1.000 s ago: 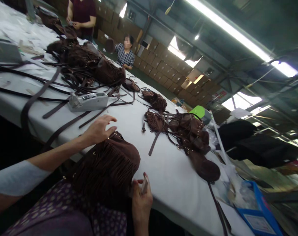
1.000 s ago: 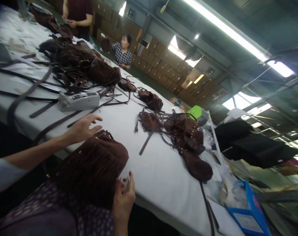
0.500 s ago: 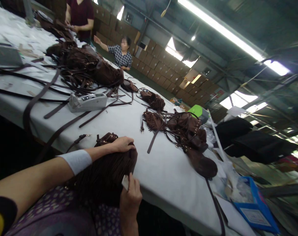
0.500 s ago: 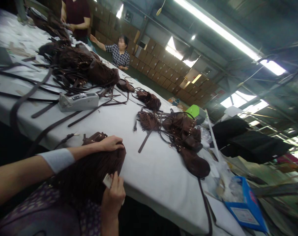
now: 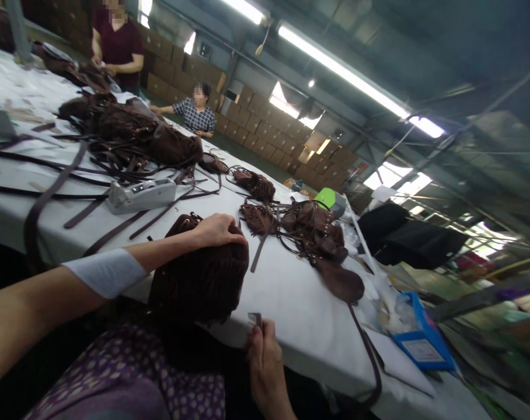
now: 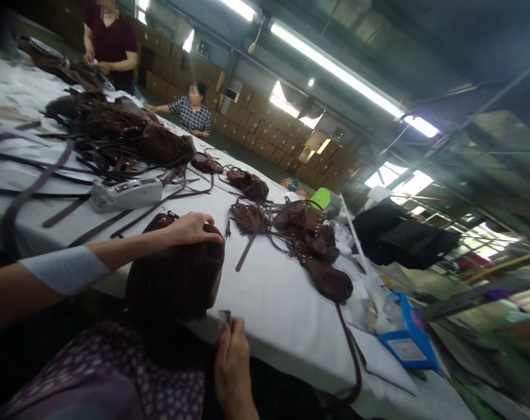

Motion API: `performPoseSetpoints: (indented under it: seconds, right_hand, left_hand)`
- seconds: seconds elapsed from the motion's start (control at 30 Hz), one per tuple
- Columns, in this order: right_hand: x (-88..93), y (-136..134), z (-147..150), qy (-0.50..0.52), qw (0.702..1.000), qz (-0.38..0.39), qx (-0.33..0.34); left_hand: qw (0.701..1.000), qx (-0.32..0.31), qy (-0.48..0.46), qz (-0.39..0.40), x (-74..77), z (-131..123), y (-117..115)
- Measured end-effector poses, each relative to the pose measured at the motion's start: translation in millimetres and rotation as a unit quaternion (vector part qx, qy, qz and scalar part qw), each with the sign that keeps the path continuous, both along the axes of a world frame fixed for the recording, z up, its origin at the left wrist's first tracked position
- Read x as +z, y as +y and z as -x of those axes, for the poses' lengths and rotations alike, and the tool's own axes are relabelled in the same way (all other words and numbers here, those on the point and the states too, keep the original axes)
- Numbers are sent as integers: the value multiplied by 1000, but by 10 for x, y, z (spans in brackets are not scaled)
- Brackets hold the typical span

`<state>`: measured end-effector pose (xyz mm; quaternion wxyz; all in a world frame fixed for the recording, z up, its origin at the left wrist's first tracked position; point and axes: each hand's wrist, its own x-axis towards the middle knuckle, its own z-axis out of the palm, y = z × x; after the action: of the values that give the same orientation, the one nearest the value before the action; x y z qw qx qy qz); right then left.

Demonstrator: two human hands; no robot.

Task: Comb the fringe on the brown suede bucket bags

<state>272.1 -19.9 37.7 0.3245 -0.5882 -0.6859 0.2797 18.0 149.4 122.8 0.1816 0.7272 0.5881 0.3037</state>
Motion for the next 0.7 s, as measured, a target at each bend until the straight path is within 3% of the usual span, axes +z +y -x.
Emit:
performPoseSetpoints:
  seconds: [0.07, 0.17, 0.27, 0.33, 0.43, 0.5, 0.6, 0.7]
  right_hand:
    - [341, 92, 36, -63, 992, -100, 46]
    - [750, 232, 209, -152, 950, -253, 96]
    - [1063, 407, 438, -288, 873, -366, 146]
    - [1169, 504, 572, -384, 821, -381, 183]
    - [1089, 517, 683, -468, 777, -344, 242]
    - [900, 421, 678, -485, 771, -320, 259]
    - [575, 193, 596, -463, 805, -290, 231]
    - [348, -43, 549, -393, 845, -277, 232]
  left_hand:
    - [1000, -12, 25, 8, 67, -47, -44]
    - [999, -2, 46, -7, 149, -116, -139]
    - [998, -20, 53, -22, 287, -187, -258]
    - [998, -51, 44, -23, 419, -227, -323]
    - [996, -75, 28, -30, 645, -239, -369]
    - [996, -74, 15, -45, 784, -208, -376]
    - [995, -69, 1, -71, 907, -146, -400]
    - [995, -67, 15, -72, 865, -151, -461]
